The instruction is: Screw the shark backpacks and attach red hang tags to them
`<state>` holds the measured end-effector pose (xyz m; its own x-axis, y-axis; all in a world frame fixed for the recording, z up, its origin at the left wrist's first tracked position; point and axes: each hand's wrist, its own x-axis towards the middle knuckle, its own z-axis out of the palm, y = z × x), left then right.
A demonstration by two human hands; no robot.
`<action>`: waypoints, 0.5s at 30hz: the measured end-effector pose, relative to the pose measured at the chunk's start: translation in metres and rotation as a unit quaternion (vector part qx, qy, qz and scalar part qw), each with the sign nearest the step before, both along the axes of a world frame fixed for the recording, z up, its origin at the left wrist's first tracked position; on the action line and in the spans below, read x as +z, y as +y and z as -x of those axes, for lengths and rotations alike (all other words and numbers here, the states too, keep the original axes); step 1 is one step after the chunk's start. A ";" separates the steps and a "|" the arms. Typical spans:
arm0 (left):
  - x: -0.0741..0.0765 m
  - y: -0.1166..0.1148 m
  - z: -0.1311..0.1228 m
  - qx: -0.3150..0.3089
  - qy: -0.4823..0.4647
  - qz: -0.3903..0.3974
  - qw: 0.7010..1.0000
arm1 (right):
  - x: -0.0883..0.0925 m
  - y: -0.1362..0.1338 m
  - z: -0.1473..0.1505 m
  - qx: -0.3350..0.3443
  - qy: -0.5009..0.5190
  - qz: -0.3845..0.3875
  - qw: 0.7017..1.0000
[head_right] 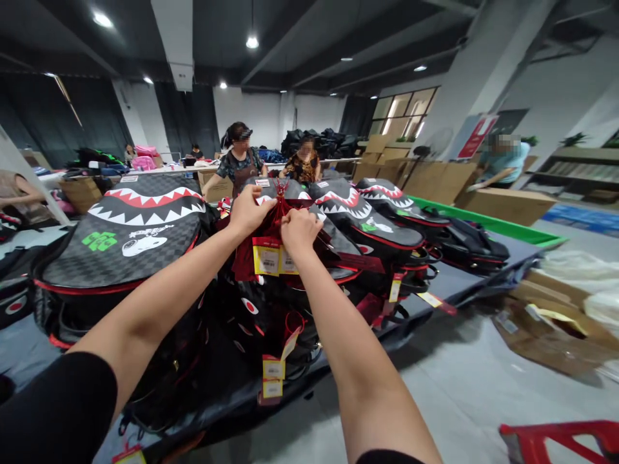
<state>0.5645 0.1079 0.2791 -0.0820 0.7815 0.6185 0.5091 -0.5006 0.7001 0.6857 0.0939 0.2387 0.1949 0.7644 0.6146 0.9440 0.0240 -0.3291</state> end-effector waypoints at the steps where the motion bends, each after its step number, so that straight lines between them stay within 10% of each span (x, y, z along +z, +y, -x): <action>1: 0.005 0.013 -0.010 0.000 0.007 0.026 1.000 | 0.004 -0.001 0.000 0.001 -0.006 0.000 1.000; 10: 0.005 0.041 -0.039 0.015 0.065 0.075 0.995 | 0.023 -0.031 -0.030 0.132 0.132 0.108 0.976; 15: 0.010 0.040 -0.032 -0.049 0.110 0.084 0.989 | 0.031 -0.089 -0.038 0.146 0.182 -0.078 0.969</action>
<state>0.5967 0.1480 0.2888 0.1222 0.8722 0.4736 0.6132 -0.4416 0.6550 0.7236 0.0053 0.2693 0.2107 0.7227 0.6583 0.7111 0.3487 -0.6105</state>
